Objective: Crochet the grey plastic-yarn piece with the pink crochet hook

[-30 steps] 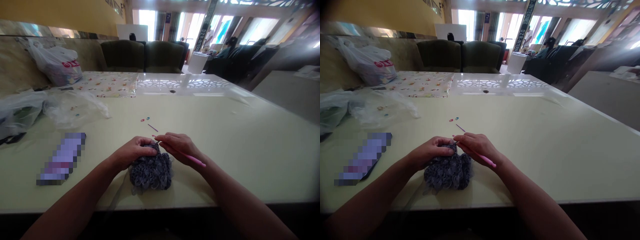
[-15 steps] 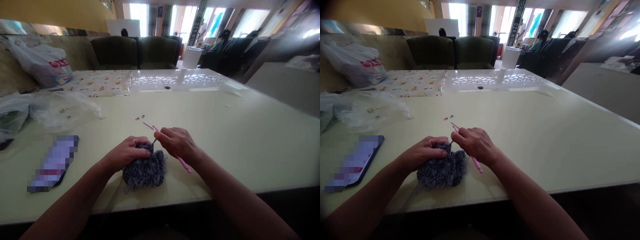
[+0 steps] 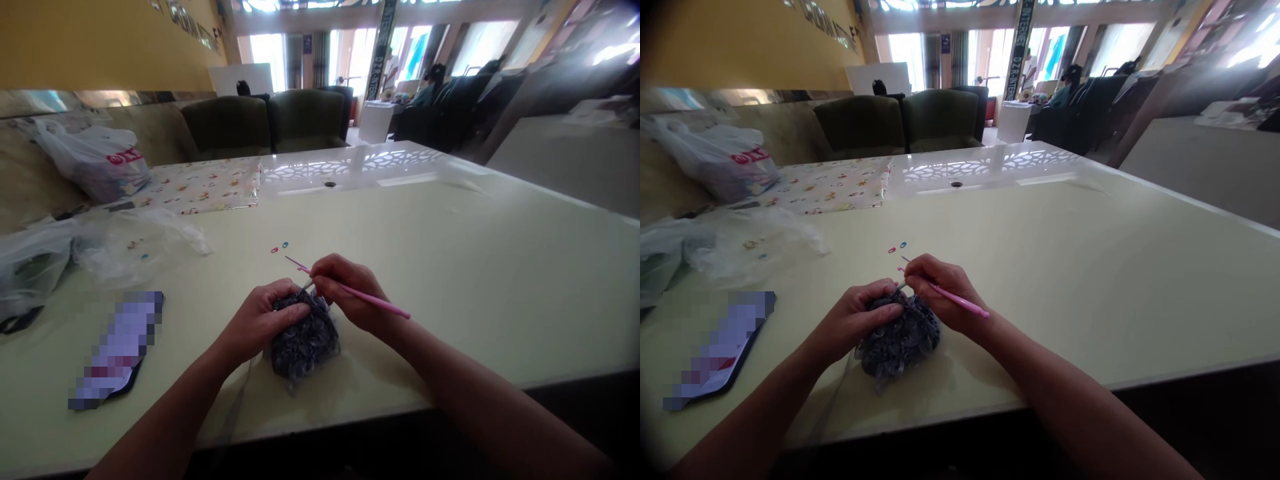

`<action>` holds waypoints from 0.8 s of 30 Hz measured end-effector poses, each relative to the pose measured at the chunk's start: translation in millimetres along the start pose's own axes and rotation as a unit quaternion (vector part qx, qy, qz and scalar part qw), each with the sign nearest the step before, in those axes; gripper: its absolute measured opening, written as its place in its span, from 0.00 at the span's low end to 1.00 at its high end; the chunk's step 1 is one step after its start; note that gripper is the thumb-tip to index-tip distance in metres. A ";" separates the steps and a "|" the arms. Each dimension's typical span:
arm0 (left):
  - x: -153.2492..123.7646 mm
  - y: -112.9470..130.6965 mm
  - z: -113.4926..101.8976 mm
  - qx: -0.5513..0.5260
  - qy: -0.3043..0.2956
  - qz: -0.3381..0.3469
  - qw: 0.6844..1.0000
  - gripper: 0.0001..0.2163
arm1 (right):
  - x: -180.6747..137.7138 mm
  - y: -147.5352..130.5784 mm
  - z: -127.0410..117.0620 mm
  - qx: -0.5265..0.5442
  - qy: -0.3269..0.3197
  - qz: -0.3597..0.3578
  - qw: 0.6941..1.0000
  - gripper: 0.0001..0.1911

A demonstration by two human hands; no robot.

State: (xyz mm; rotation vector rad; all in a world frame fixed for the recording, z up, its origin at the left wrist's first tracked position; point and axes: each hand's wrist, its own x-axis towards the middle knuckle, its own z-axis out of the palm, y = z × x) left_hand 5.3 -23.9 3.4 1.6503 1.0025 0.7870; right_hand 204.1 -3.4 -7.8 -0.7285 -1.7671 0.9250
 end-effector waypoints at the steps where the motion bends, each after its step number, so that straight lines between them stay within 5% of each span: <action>1: -0.2 -0.1 0.4 0.004 0.010 0.009 1.000 0.09 | 0.1 -1.9 -0.2 0.002 0.000 -0.007 1.000 0.02; 6: -1.0 0.0 2.9 -0.006 0.066 0.011 0.998 0.08 | -1.0 -6.9 0.3 -0.023 -0.021 -0.050 0.998 0.04; 16: -2.8 5.9 6.9 0.018 0.096 0.006 0.995 0.12 | -0.8 0.2 3.0 -0.008 -0.030 -0.018 0.999 0.04; 24: -1.9 -5.3 12.8 -0.091 0.158 -0.016 0.983 0.06 | -3.4 1.3 7.2 -0.037 -0.021 -0.025 0.999 0.04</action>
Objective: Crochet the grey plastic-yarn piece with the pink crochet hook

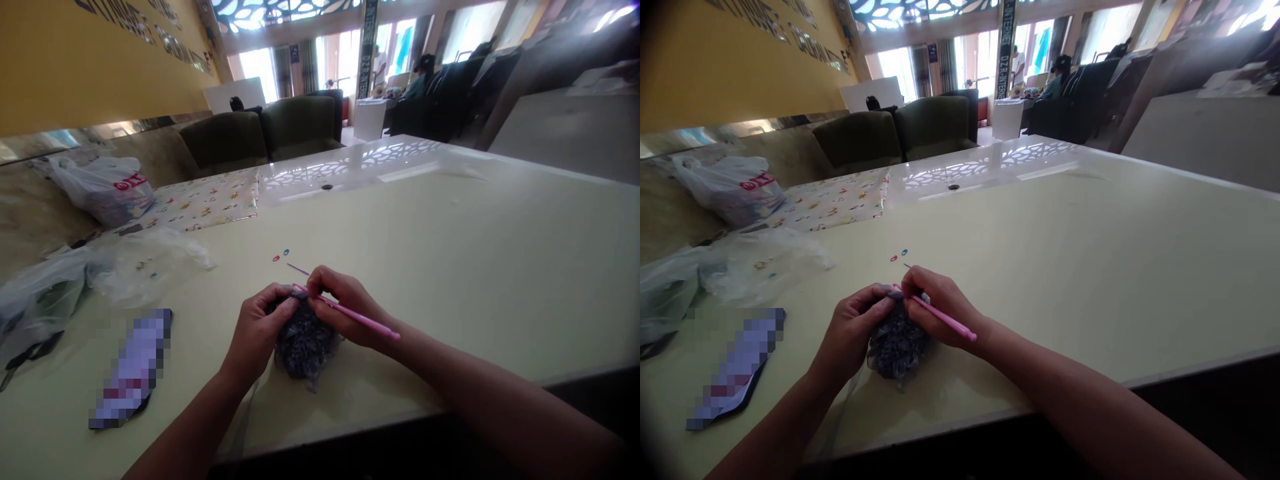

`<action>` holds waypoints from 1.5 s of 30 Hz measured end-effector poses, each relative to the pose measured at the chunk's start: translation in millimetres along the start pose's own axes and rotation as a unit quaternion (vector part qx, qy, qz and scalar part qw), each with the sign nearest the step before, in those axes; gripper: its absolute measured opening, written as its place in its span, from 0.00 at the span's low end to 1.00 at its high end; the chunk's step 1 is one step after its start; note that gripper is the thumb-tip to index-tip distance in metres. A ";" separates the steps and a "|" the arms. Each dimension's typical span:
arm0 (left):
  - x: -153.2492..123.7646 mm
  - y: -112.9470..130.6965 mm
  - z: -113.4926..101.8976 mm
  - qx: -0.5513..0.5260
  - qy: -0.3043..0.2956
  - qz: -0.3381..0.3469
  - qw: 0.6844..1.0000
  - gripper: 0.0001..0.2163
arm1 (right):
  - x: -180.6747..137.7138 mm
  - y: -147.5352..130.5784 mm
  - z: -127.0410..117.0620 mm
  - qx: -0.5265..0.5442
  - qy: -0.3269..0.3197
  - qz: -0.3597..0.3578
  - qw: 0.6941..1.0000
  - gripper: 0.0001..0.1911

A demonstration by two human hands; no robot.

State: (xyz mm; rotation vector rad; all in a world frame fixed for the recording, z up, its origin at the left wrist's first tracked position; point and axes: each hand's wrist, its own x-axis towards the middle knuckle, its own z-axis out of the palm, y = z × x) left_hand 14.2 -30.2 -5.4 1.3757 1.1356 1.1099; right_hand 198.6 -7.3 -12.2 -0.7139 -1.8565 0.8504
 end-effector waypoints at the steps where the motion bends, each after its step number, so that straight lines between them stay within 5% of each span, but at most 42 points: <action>1: 0.0 0.3 0.1 0.004 -0.002 0.005 1.000 0.06 | -0.7 0.2 1.1 -0.013 0.001 -0.002 1.000 0.03; 11: -2.4 4.8 4.5 0.076 0.003 0.046 0.996 0.11 | -5.1 4.0 8.5 -0.069 0.029 0.043 0.996 0.08; 16: -0.4 4.1 0.4 0.071 0.062 0.085 0.992 0.13 | -5.6 6.9 9.7 -0.038 0.026 0.030 0.999 0.10; 23: 4.8 2.3 -10.4 -0.039 0.059 0.055 0.996 0.13 | -5.2 5.2 8.6 -0.015 -0.007 0.026 1.000 0.15; 27: 5.3 1.8 -11.5 -0.124 0.009 -0.004 0.992 0.20 | -5.1 5.6 6.6 -0.022 -0.017 0.014 1.000 0.18; 39: 3.3 4.4 -10.8 -0.102 -0.053 -0.007 0.993 0.29 | -10.0 5.4 8.8 -0.121 0.009 -0.005 0.993 0.20; 45: 4.2 5.8 -8.6 -0.103 -0.015 -0.026 0.994 0.31 | -8.5 6.2 10.4 -0.113 -0.010 0.002 0.994 0.11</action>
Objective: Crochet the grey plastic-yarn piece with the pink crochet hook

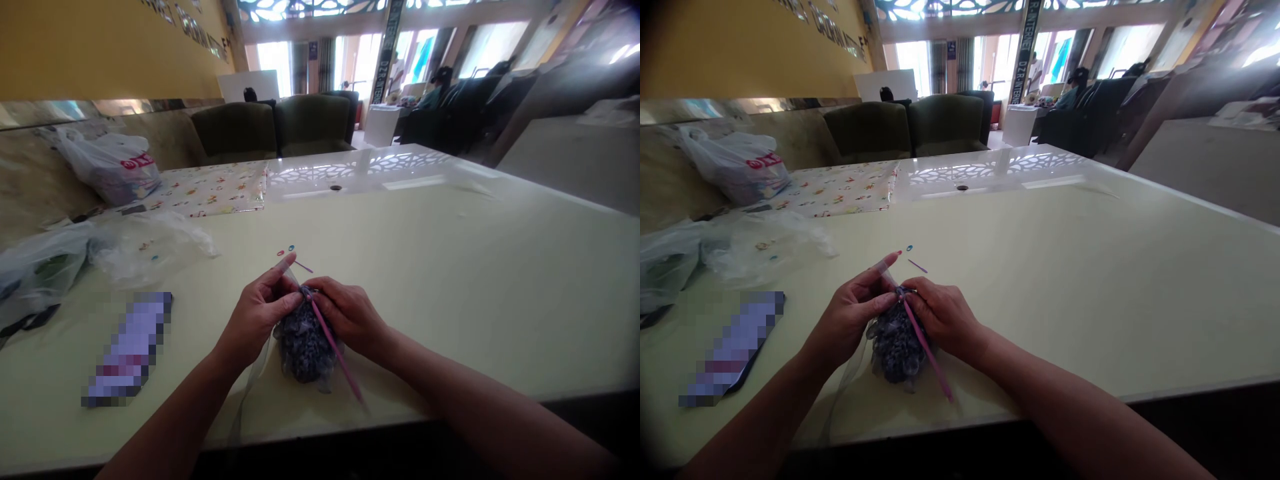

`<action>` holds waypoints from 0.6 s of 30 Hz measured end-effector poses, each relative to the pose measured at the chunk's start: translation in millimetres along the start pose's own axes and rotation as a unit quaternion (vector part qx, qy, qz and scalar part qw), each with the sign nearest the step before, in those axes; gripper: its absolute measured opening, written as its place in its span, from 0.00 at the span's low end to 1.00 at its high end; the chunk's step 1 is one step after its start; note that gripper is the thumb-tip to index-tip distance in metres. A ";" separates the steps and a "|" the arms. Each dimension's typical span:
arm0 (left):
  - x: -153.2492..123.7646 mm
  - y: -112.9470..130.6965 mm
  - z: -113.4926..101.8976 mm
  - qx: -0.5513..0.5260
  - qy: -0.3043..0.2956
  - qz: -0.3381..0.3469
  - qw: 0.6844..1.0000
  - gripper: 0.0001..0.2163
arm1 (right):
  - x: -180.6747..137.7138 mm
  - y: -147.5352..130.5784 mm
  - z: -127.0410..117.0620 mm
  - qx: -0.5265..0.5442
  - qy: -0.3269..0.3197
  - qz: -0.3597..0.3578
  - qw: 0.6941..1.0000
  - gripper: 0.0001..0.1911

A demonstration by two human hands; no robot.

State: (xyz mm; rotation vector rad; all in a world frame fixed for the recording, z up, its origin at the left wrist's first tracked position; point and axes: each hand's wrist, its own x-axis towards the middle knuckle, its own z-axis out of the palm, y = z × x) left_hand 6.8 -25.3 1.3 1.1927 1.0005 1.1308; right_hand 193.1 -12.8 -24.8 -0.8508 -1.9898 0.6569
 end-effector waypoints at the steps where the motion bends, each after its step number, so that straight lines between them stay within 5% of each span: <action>1: 0.6 -1.2 1.0 -0.008 0.010 -0.007 1.000 0.32 | 0.2 0.3 0.8 -0.003 -0.001 0.009 1.000 0.10; 12: 4.5 -17.1 7.3 -0.032 0.032 -0.045 0.998 0.34 | 0.3 9.2 13.3 0.026 0.004 0.117 0.993 0.05; 18: 4.2 -16.5 8.3 -0.030 0.053 -0.048 0.997 0.36 | -0.5 -2.4 4.0 -0.031 0.062 0.075 0.995 0.11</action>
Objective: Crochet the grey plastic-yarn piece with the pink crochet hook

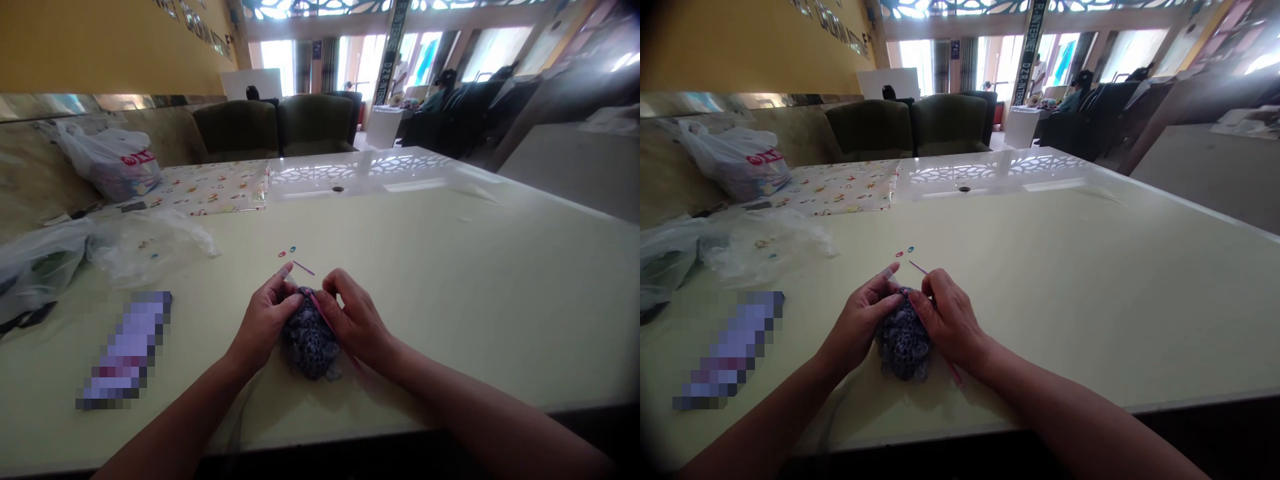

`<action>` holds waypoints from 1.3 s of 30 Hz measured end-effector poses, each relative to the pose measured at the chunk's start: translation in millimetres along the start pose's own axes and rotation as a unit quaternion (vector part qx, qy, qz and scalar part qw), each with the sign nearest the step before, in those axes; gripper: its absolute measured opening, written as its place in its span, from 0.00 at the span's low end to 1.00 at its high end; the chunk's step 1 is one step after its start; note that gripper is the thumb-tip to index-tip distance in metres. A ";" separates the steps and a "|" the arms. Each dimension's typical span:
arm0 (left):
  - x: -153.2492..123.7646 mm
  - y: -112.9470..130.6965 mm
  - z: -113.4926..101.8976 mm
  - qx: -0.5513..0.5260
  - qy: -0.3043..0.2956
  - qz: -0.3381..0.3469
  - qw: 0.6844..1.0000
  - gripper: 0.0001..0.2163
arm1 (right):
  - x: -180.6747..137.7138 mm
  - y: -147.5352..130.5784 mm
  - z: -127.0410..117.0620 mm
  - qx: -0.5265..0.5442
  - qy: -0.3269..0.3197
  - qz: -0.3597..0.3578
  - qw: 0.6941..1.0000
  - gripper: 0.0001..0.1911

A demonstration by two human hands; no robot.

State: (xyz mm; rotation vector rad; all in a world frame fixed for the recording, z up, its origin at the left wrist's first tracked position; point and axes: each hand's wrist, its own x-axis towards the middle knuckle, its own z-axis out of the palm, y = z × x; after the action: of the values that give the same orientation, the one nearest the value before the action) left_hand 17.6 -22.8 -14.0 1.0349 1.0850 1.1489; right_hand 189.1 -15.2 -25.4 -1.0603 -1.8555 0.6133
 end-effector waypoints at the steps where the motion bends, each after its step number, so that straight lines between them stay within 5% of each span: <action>1: 0.2 0.3 0.0 -0.001 0.003 0.001 1.000 0.37 | -0.4 -2.9 -2.2 -0.018 0.003 -0.016 1.000 0.13; 7: 2.5 -0.9 -2.1 0.017 0.018 0.024 0.999 0.38 | -1.9 -9.2 -4.4 -0.080 -0.036 -0.036 0.996 0.12; 19: -6.9 -0.1 4.9 0.178 -0.026 0.107 0.978 0.32 | -0.1 -4.3 -4.7 -0.001 -0.001 0.017 1.000 0.04; 24: -8.4 1.4 4.7 0.103 -0.008 0.072 0.992 0.27 | 4.3 -4.3 -7.2 0.080 -0.099 0.088 0.988 0.19; 32: -0.9 6.5 -2.8 -0.014 0.092 0.085 0.992 0.22 | 0.9 -8.1 -2.5 0.133 -0.174 0.078 0.973 0.20; 39: -0.8 11.0 -7.1 -0.038 -0.059 0.025 0.997 0.38 | 3.5 -4.7 -4.4 0.206 -0.125 0.140 0.960 0.19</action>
State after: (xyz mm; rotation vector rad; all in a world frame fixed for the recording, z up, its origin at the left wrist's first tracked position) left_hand 8.7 -21.8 -4.4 1.0618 0.9196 1.1467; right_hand 190.1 -14.7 -18.2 -1.0013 -1.6885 1.2915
